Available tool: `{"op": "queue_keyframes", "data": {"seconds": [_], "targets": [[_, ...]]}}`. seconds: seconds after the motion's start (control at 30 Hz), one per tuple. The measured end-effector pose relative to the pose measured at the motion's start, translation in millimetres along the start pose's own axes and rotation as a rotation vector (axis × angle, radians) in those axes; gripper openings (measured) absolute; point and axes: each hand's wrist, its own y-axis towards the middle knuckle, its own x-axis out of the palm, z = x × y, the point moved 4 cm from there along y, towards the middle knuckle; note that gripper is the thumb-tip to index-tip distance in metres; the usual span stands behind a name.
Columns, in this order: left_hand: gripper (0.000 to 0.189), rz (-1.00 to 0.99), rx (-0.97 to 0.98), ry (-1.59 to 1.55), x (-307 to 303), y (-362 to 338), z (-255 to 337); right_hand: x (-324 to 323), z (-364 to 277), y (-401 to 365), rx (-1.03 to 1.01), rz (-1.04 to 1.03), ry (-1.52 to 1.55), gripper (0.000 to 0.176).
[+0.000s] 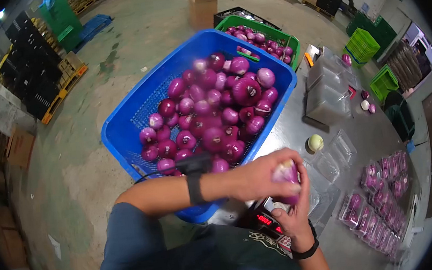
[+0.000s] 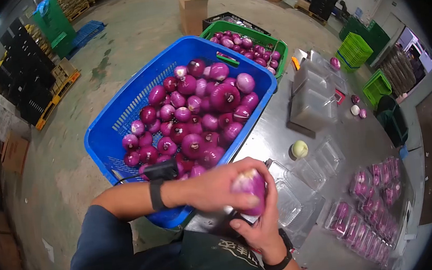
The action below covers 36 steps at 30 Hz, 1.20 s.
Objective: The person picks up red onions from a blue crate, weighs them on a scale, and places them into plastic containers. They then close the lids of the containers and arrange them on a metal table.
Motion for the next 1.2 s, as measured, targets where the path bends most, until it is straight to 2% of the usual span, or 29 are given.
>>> {"op": "queue_keyframes", "data": {"seconds": [0.07,0.17,0.2,0.3,0.4,0.5,0.6,0.7,0.77,0.8,0.9,0.93,0.97,1.0,1.03,1.1,1.13,1.2], "targets": [[0.054,0.182,0.355,0.312,9,-3,8,14,-11,2,-0.047,0.123,0.153,0.118],[0.05,0.155,0.248,0.282,4,-11,19,23,-15,0,-0.026,0.154,0.171,0.118],[0.047,0.182,0.255,0.357,1,-15,23,27,-18,-1,-0.012,0.152,0.224,0.116],[0.041,0.136,0.254,0.325,-4,-20,15,30,-16,-5,-0.011,0.15,0.217,0.113],[0.034,0.148,0.324,0.479,-11,-29,13,28,-11,-9,-0.036,0.124,0.221,0.102],[0.03,0.187,0.403,0.519,-17,-29,2,30,-11,-8,0.056,0.15,0.259,0.102],[0.028,0.182,0.164,0.658,-31,-30,-13,30,-3,-13,0.11,0.064,0.367,0.104],[0.026,0.105,0.215,0.72,-46,-32,-24,32,-16,-7,0.051,0.021,0.524,0.106],[0.028,-0.071,0.06,1.009,-74,-33,-30,19,-15,-4,0.05,0.054,0.523,0.108],[0.027,-0.079,0.053,1.045,-95,-36,-21,7,-12,-3,0.064,0.064,0.509,0.108],[0.024,-0.144,-0.387,1.232,-171,-45,-52,-13,-8,-7,0.093,0.145,0.52,0.108],[0.046,-0.212,-0.633,1.292,-192,-49,-57,-22,-4,-12,0.12,0.169,0.536,0.107],[0.056,-0.186,-0.623,1.361,-218,-51,-80,-29,0,-18,0.149,0.196,0.553,0.106],[0.049,-0.097,-0.714,1.376,-235,-42,-77,-35,6,-23,0.179,0.242,0.578,0.106],[0.047,0.022,-0.585,1.376,-260,-36,-92,-41,12,-28,0.244,0.205,0.614,0.106],[0.048,0.368,-0.522,1.399,-288,-13,-97,-56,23,-39,0.367,0.132,0.689,0.107],[0.05,0.446,-0.468,1.399,-295,-1,-100,-61,30,-49,0.435,0.142,0.722,0.106],[0.055,0.599,-0.355,1.39,-305,23,-106,-61,39,-60,0.512,-0.003,0.831,0.104]]}}
